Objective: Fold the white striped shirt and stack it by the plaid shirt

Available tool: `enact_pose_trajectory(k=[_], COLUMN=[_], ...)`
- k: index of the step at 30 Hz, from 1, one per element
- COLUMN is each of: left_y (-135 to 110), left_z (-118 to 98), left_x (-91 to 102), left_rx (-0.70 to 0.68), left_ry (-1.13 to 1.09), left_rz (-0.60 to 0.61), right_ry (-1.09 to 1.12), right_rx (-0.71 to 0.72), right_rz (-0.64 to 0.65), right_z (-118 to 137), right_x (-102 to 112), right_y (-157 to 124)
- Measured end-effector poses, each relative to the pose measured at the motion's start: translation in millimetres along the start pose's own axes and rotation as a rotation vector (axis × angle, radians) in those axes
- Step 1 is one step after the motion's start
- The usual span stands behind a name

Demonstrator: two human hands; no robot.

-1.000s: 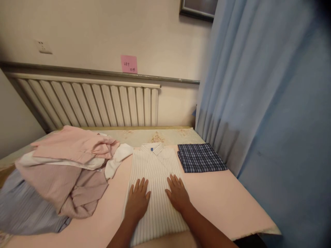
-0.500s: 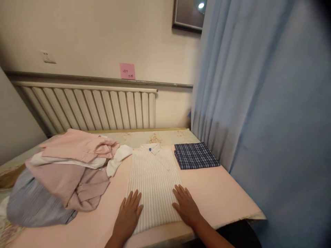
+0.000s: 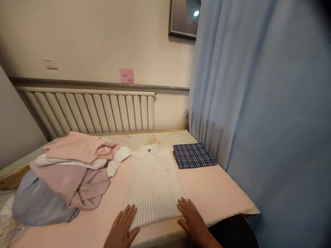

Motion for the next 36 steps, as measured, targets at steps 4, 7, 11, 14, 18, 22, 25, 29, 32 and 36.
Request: enact_pose_trajectory(k=[4,7,11,14,18,22,25,29,32,36], left_y=[-3.9,-8.0,-13.1,-16.4,-19.5,-17.8,-13.9,-8.4,-7.0,-15.4], left_z=[2.8,5.6,12.8,18.1,18.4,20.1,28.1,38.4,38.1,24.0], left_x=[-3.3,-5.4,-7.7,-6.0,1.7,8.6,10.7,8.8,10.2,25.8], left_rx=[-0.010,-0.021,-0.003,0.037,0.083,0.118,0.121,0.105,0.110,0.104], left_ry=[0.002,0.002,-0.009,-0.020,-0.082,-0.149,-0.184,-0.236,-0.263,-0.298], left_rz=[-0.064,-0.094,-0.084,-0.103,-0.176,-0.154,-0.083,-0.011,-0.037,-0.098], right_ry=[-0.037,-0.068,-0.113,-0.128,-0.088,-0.001,0.075,0.169,0.217,0.222], right_rx=[0.023,0.025,0.010,-0.003,-0.012,-0.066,-0.085,-0.054,-0.069,-0.080], right_rz=[-0.030,-0.025,0.022,-0.037,-0.191,-0.269,-0.252,-0.223,-0.213,-0.227], right_z=[0.7,0.3,-2.2,-6.7,-14.5,-23.8,-31.6,-39.9,-40.6,-30.0], right_x=[-2.4,-3.4,-4.5,-4.2,-6.5,-9.7,-8.9,-0.4,9.8,31.0], right_y=[2.1,5.5,10.7,11.1,5.2,0.9,4.1,13.7,19.3,17.4])
Point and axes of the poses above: each hand's wrist, its own y-axis towards the middle knuckle, its own x-axis out of the back of the hand, z = x × y, the point moved 5 cm from there along y, towards the middle knuckle, and after that the axes turned 8 degrees about -y, right-handed, at the moved point
